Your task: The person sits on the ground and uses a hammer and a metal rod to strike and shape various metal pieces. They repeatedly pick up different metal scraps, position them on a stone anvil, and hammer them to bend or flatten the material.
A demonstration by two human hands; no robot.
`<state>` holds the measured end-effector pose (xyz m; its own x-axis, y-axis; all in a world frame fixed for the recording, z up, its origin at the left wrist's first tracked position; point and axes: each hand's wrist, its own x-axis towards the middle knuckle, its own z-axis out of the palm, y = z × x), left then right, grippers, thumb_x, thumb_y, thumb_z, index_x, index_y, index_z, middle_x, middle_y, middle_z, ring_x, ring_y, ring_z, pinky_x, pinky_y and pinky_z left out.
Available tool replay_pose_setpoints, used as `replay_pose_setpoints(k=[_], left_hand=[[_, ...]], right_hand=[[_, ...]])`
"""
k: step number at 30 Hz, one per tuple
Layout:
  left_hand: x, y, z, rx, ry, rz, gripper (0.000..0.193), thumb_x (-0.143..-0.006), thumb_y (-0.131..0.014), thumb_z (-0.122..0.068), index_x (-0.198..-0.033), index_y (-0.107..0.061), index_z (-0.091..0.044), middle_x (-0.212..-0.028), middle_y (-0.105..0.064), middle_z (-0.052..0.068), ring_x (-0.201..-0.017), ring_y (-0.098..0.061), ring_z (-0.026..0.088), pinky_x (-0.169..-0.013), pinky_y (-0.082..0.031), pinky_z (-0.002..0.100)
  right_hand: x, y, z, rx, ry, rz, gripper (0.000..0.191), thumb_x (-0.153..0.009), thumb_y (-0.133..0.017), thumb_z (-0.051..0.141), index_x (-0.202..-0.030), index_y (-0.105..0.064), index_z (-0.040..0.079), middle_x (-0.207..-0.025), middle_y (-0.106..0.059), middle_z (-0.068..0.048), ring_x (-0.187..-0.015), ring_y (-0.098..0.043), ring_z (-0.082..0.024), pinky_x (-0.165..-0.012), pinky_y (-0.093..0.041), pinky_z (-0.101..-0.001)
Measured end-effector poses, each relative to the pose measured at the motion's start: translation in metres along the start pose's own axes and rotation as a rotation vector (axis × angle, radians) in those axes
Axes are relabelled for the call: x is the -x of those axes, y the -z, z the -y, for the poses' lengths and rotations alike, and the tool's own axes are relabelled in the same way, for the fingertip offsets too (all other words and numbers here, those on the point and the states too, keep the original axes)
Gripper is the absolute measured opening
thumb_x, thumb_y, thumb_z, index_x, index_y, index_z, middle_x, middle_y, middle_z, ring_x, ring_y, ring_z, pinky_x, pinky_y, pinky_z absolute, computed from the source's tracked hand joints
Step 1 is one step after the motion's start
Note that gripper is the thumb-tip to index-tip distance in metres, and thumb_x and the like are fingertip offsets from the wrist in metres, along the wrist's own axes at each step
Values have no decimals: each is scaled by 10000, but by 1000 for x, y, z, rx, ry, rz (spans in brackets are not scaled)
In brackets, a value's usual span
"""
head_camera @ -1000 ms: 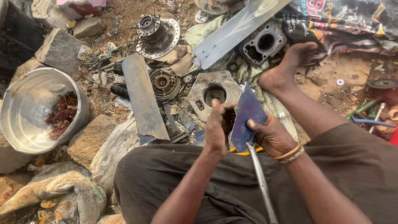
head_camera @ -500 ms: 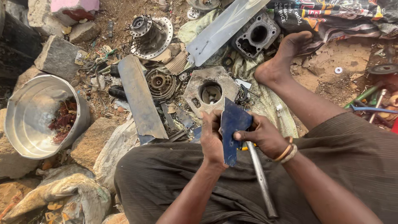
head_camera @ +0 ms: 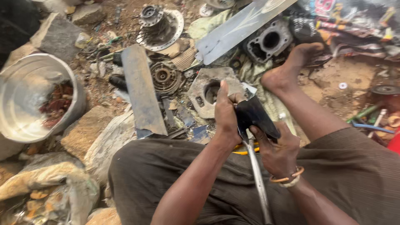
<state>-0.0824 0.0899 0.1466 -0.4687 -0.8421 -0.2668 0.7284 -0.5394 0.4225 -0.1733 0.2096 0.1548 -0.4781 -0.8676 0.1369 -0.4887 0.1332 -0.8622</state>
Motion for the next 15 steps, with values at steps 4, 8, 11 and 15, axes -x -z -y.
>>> replay_pose_setpoints(k=[4,8,11,15], left_hand=[[31,10,2,-503,-63,130,560,-1006,-605,-479,-1357,-549,-47,-901,-618,-9,-786,-536,67,-726,-454,215],[49,19,-2,-613,-88,232,720,-893,-809,-167,-1508,-471,-2,-1165,-656,-37,-1048,-616,44,-927,-532,228],[48,20,-7,-533,99,81,724,-801,-838,-158,-1441,-530,-19,-1002,-666,-1,-906,-627,96,-753,-552,276],[48,16,-7,-730,-28,22,632,-822,-851,-192,-1356,-575,4,-1005,-655,31,-914,-620,127,-788,-556,296]], right_hand=[[-17,9,-7,-481,-76,-70,271,-954,-816,86,-1124,-634,-21,-1007,-705,-34,-878,-631,-83,-782,-548,-239],[-25,19,-9,-722,-331,189,262,-957,-707,120,-1168,-631,-16,-1008,-716,-47,-873,-684,-132,-783,-575,-293],[-29,21,-8,-898,-455,346,287,-1035,-542,217,-1196,-615,-10,-1045,-718,-68,-939,-691,-161,-862,-570,-333],[-22,13,-6,-894,-357,263,323,-1060,-473,266,-1191,-621,11,-1042,-693,-54,-935,-653,-145,-848,-531,-320]])
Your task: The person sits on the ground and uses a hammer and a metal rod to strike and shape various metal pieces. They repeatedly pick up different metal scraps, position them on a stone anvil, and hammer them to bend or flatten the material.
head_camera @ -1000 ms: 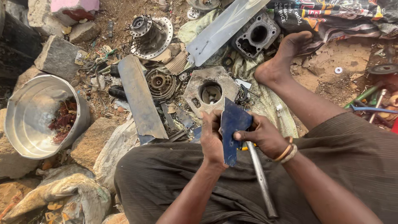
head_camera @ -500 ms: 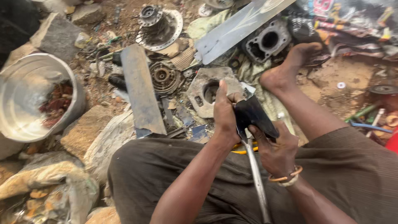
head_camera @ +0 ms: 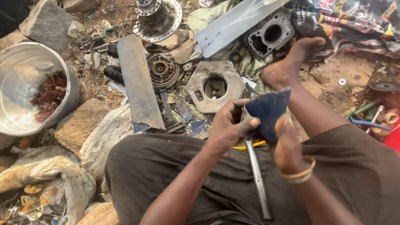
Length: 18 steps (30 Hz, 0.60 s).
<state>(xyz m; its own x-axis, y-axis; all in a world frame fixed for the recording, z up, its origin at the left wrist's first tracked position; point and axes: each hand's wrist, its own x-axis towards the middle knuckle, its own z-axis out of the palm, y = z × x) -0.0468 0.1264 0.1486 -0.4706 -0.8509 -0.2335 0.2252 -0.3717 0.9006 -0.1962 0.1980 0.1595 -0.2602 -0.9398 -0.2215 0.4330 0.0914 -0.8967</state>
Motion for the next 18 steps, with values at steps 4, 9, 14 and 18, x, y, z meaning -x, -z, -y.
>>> replay_pose_setpoints(k=[4,9,14,18], left_hand=[[2,-4,-2,-383,-135,-93,601,-855,-855,-238,-1345,-614,12,-1059,-661,89,-956,-630,186,-857,-576,328],[10,-2,-3,-866,-599,-139,773,-809,-847,-242,-1422,-501,76,-1294,-623,250,-1208,-634,366,-1018,-530,427],[16,6,11,-1058,-600,-27,613,-958,-722,-270,-1385,-509,116,-1308,-610,306,-1179,-655,413,-979,-561,442],[8,15,25,-1180,-756,-97,505,-1066,-612,-204,-1418,-483,136,-1317,-619,319,-1188,-666,419,-1007,-579,441]], right_hand=[[6,-1,-10,317,17,-95,277,-1082,-535,247,-1149,-645,2,-967,-653,-44,-824,-590,-120,-726,-478,-292],[0,17,-18,211,36,-185,221,-1116,-610,218,-1120,-658,2,-871,-587,-29,-671,-503,-98,-559,-397,-257],[-7,21,-37,125,13,-27,171,-1081,-616,189,-1150,-669,42,-1013,-679,-15,-868,-611,-80,-784,-522,-253],[-7,4,-45,-41,-127,-109,183,-1057,-636,172,-1157,-676,24,-995,-695,-55,-828,-657,-134,-748,-552,-304]])
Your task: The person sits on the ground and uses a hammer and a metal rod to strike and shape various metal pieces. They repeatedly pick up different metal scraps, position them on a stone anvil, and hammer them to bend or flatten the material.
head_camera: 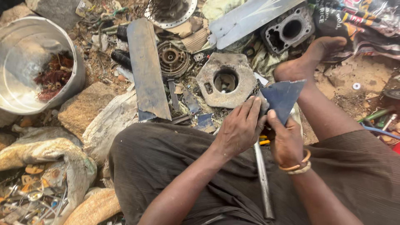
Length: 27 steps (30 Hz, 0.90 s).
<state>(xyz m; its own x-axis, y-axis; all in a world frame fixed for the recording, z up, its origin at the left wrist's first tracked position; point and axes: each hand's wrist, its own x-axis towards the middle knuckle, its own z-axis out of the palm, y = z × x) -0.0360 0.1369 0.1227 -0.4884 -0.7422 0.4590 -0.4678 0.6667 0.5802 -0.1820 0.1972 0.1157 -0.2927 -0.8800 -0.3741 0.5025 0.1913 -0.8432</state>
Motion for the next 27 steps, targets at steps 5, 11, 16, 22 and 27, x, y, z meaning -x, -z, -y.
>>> replay_pose_setpoints(k=[5,11,16,22,27], left_hand=[[-1,-3,11,37,-98,-95,402,-1158,-517,-177,-1467,-490,79,-1276,-688,261,-1126,-733,344,-972,-614,392],[-8,-10,11,447,917,81,405,-1125,-530,-217,-1500,-630,-101,-814,-710,286,-686,-668,356,-565,-552,450],[-12,-4,19,892,686,-170,312,-1143,-563,-219,-1184,-751,26,-879,-701,128,-744,-573,183,-650,-498,325],[-7,12,-2,279,412,-93,422,-1038,-602,-137,-1404,-574,72,-945,-752,188,-777,-739,241,-674,-621,358],[-1,3,-31,-12,-40,-270,381,-1075,-483,-70,-1405,-478,121,-1219,-694,324,-1120,-730,431,-1002,-601,446]], right_hand=[[5,-14,8,-128,25,27,206,-960,-668,79,-1152,-662,2,-1084,-730,-93,-958,-720,-215,-889,-609,-392],[-5,6,17,-276,-96,146,240,-929,-636,28,-1168,-654,25,-1106,-720,-106,-995,-723,-231,-929,-587,-428],[-17,19,12,-362,-151,198,202,-949,-673,37,-1150,-655,35,-1065,-715,-81,-947,-696,-197,-934,-574,-433],[-1,8,2,293,263,54,120,-1050,-674,92,-1082,-671,-23,-942,-719,-107,-780,-643,-178,-716,-550,-311],[14,-8,-8,1230,326,-209,283,-1026,-649,181,-861,-699,-43,-683,-645,-112,-560,-580,-161,-581,-440,-337]])
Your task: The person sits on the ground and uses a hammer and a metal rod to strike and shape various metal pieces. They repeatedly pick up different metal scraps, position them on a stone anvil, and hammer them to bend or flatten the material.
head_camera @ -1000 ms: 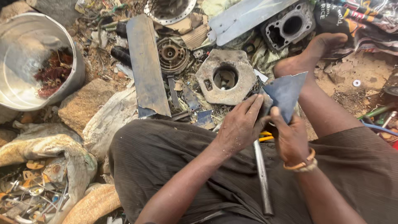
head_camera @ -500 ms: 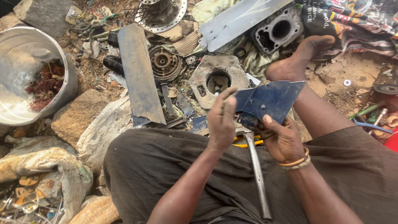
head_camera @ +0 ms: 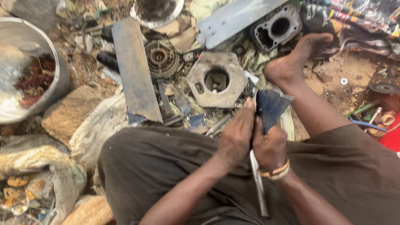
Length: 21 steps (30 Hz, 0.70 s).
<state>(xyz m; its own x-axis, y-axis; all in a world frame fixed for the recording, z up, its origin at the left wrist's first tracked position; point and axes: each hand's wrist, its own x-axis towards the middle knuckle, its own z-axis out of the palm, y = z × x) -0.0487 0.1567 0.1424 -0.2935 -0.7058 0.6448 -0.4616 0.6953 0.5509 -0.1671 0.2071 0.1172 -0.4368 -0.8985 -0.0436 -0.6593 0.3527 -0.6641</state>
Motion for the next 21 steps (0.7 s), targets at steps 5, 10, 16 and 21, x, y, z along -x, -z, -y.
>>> replay_pose_setpoints(k=[5,10,16,21], left_hand=[[-5,4,21,212,387,174,304,-1044,-540,-84,-1314,-652,-3,-1064,-763,182,-992,-766,324,-888,-614,420],[-14,23,34,449,494,121,352,-1092,-556,-147,-1409,-584,4,-1191,-721,222,-1084,-733,375,-937,-584,425],[-3,7,23,239,267,243,464,-1027,-662,-244,-1364,-561,59,-1016,-719,221,-888,-728,344,-778,-586,421],[16,-8,56,528,591,275,335,-1089,-581,-276,-1114,-717,29,-1032,-739,197,-777,-675,294,-719,-553,430]], right_hand=[[2,24,11,-546,149,-1,186,-1034,-691,125,-926,-726,-21,-766,-637,-7,-668,-512,-64,-564,-400,-276],[2,37,18,-503,170,-54,161,-1027,-685,109,-926,-726,-9,-700,-642,-5,-602,-526,-43,-531,-389,-249],[1,15,8,-548,275,36,126,-1008,-667,109,-1007,-730,0,-894,-735,-36,-738,-681,-66,-587,-536,-222],[-9,20,-4,-742,-3,89,131,-971,-713,94,-1030,-730,-21,-927,-726,-28,-822,-636,-99,-732,-529,-253]])
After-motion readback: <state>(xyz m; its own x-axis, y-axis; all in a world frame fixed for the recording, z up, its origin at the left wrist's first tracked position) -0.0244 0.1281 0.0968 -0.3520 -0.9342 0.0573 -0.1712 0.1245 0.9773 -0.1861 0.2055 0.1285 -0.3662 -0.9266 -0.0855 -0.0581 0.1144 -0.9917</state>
